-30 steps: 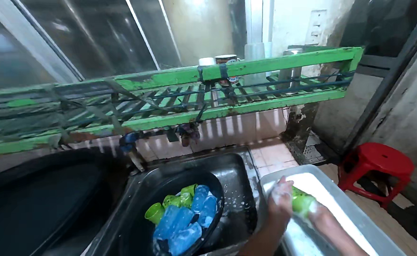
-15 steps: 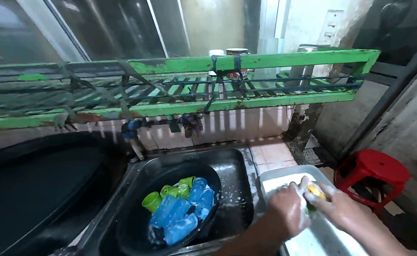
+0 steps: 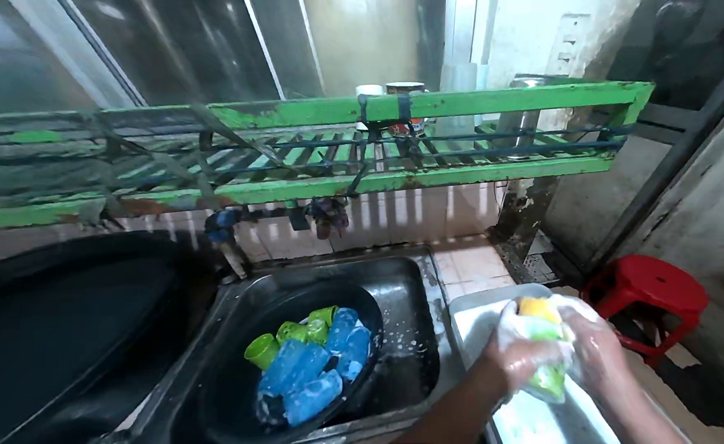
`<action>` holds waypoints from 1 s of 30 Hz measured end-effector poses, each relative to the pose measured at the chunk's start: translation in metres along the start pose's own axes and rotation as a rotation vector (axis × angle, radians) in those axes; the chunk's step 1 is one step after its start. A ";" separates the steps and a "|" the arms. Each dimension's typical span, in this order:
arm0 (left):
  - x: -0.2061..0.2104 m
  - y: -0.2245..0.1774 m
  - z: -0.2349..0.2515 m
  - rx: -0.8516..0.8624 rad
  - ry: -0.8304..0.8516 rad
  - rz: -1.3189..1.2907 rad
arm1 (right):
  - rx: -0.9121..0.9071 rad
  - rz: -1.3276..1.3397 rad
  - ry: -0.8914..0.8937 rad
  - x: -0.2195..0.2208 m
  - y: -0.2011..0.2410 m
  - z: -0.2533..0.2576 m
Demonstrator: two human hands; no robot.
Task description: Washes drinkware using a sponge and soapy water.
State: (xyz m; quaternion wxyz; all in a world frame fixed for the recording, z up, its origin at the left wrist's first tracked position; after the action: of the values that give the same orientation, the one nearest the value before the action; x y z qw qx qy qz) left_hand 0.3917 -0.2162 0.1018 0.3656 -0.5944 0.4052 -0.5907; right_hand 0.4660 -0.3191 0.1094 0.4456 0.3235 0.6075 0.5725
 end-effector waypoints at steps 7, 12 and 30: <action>-0.022 -0.018 -0.002 0.499 -0.488 0.418 | 0.100 0.567 -0.111 0.050 -0.018 -0.027; -0.038 -0.024 0.002 0.572 -0.431 0.753 | 0.299 0.887 -0.016 0.068 -0.023 -0.044; -0.261 -0.023 -0.152 -0.348 -0.799 1.418 | -0.025 -0.822 0.480 -0.034 -0.075 -0.023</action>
State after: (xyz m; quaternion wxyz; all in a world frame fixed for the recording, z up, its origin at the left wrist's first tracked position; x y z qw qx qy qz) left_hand 0.2481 0.0384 0.0226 0.6703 -0.4110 0.6087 0.1061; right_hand 0.4668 -0.3691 0.0402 0.4863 -0.0906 0.7638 0.4146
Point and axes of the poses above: each hand's wrist, its own z-axis towards the middle knuckle, its own x-axis out of the palm, y = z × x, the point moved 5 cm from there along z, towards the middle knuckle, and after that the axes turned 10 degrees about y, right-handed, at the moved point
